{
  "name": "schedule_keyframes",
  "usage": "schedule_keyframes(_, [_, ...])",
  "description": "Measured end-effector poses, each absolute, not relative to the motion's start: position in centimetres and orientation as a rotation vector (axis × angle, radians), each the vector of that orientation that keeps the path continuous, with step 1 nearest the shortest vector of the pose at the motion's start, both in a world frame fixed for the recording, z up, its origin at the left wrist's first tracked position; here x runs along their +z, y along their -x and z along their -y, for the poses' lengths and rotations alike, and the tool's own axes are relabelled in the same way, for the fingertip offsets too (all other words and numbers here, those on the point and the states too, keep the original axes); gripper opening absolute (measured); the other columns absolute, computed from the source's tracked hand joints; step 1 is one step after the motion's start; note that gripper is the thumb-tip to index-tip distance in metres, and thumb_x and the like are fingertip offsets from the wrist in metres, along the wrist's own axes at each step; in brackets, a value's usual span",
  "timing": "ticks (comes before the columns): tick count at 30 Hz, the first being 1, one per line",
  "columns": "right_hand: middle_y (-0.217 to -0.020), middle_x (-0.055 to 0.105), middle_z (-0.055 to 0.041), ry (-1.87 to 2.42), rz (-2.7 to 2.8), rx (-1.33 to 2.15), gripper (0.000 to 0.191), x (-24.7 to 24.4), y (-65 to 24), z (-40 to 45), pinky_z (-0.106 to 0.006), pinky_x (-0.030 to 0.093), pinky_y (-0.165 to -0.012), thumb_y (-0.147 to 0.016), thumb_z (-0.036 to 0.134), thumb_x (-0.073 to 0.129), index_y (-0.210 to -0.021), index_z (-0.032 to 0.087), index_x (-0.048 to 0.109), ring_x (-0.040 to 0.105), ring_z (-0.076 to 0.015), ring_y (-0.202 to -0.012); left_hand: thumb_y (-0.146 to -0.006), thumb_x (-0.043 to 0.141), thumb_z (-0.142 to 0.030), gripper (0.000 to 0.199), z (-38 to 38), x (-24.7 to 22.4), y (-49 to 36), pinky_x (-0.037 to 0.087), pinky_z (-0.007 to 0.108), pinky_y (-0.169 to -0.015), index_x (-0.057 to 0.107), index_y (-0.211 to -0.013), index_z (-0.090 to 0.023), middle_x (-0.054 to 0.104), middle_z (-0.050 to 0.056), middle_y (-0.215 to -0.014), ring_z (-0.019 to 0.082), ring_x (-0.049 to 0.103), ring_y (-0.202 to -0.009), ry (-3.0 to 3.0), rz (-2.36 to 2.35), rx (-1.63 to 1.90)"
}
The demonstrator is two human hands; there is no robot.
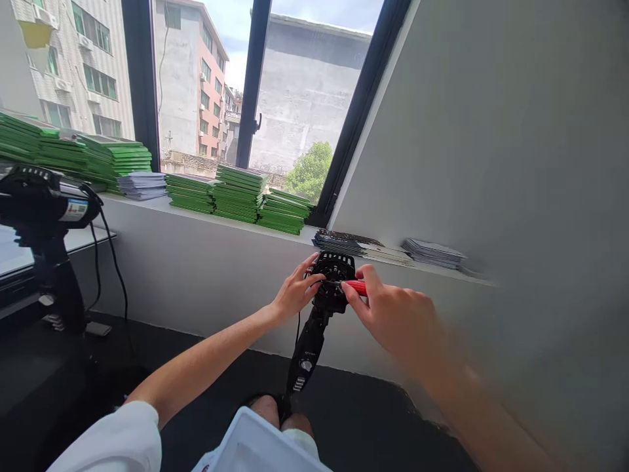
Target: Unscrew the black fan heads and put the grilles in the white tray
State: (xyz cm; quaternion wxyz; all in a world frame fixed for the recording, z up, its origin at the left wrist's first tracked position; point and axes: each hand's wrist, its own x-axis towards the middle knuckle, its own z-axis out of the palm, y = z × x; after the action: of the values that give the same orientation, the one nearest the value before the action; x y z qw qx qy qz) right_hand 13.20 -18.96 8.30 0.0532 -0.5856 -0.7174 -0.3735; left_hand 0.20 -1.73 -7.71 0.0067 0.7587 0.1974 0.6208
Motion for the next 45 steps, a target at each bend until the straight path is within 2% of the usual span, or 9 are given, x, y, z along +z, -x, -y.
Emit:
schedule_keyframes(3, [-0.062,0.068,-0.0026,1.755,2.247,-1.117,0.026,8.3,-13.0,18.8,-0.025,0.021,-0.050,-0.105,0.036,0.046,-0.116,0.016,0.058,0.066,-0.0205,-0.055,-0.102,0.053,-0.021,0.022,1.6,-7.9,-0.3,0.062,0.047,-0.104,0.067,-0.119,-0.022,0.043,0.015,-0.161,0.028,0.063,-0.130,-2.350,-0.624,1.970])
schedule_keyframes(7, [-0.051,0.059,-0.0047,1.812,2.104,-1.309,0.048,8.4,-12.8,18.8,-0.027,0.016,-0.050,-0.108,0.053,0.032,-0.096,0.017,0.061,0.064,-0.0242,-0.052,-0.101,0.053,-0.020,0.023,1.6,-7.8,-0.1,0.060,0.048,-0.107,0.067,-0.119,-0.023,0.043,0.013,-0.162,0.028,0.062,-0.133,-2.347,-0.619,1.962])
schedule_keyframes(11, [-0.064,0.068,-0.0033,1.648,2.275,-1.170,0.030,8.6,-12.7,18.6,-0.025,0.019,-0.051,-0.105,0.037,0.039,-0.116,0.016,0.058,0.065,-0.0208,-0.054,-0.101,0.052,-0.018,0.026,1.6,-7.8,0.0,0.060,0.047,-0.107,0.067,-0.121,-0.025,0.037,0.011,-0.166,0.027,0.060,-0.135,-2.362,-0.573,1.928])
schedule_keyframes(15, [-0.051,0.058,-0.0038,1.752,2.154,-1.289,0.045,8.8,-12.8,18.6,-0.027,0.015,-0.050,-0.107,0.049,0.032,-0.097,0.017,0.061,0.062,-0.0229,-0.049,-0.100,0.054,-0.020,0.027,1.7,-8.1,0.0,0.059,0.049,-0.108,0.065,-0.125,-0.023,0.044,0.015,-0.161,0.028,0.060,-0.135,-2.367,-0.652,1.922])
schedule_keyframes(27, [-0.065,0.068,-0.0032,1.824,2.300,-1.025,0.032,9.6,-12.3,18.8,-0.026,0.021,-0.051,-0.103,0.040,0.044,-0.120,0.016,0.056,0.065,-0.0215,-0.056,-0.100,0.054,-0.020,0.024,2.2,-7.8,0.2,0.063,0.048,-0.102,0.065,-0.122,-0.024,0.045,0.014,-0.160,0.028,0.063,-0.130,-2.382,-0.694,1.959])
schedule_keyframes(31, [-0.053,0.059,-0.0060,1.897,2.156,-1.221,0.046,9.6,-12.0,19.0,-0.029,0.016,-0.051,-0.108,0.046,0.028,-0.100,0.015,0.061,0.063,-0.0239,-0.054,-0.100,0.055,-0.022,0.023,2.4,-7.8,-0.1,0.063,0.048,-0.100,0.067,-0.119,-0.024,0.045,0.013,-0.159,0.028,0.063,-0.129,-2.393,-0.727,1.951])
schedule_keyframes(36, [-0.065,0.068,-0.0051,1.878,2.263,-1.087,0.029,9.5,-11.9,19.0,-0.027,0.018,-0.052,-0.104,0.037,0.043,-0.117,0.015,0.057,0.067,-0.0226,-0.059,-0.099,0.058,-0.021,0.022,2.5,-7.5,0.1,0.062,0.045,-0.101,0.068,-0.118,-0.025,0.049,0.012,-0.157,0.025,0.064,-0.128,-2.366,-0.735,1.922])
schedule_keyframes(40, [-0.054,0.060,-0.0076,1.937,2.122,-1.219,0.048,9.4,-12.1,18.9,-0.029,0.018,-0.052,-0.108,0.049,0.028,-0.102,0.014,0.061,0.066,-0.0249,-0.057,-0.097,0.060,-0.019,0.013,2.4,-6.5,0.6,0.061,0.044,-0.101,0.071,-0.103,-0.024,0.059,0.010,-0.146,0.022,0.070,-0.114,-2.346,-0.847,1.901])
schedule_keyframes(45, [-0.072,0.071,-0.0057,1.914,2.251,-0.995,0.031,9.6,-11.9,19.3,-0.028,0.024,-0.054,-0.105,0.036,0.043,-0.125,0.014,0.053,0.069,-0.0239,-0.066,-0.096,0.059,-0.017,0.017,2.4,-5.8,1.1,0.059,0.044,-0.100,0.073,-0.103,-0.024,0.059,0.009,-0.147,0.022,0.069,-0.114,-2.496,-0.854,1.908])
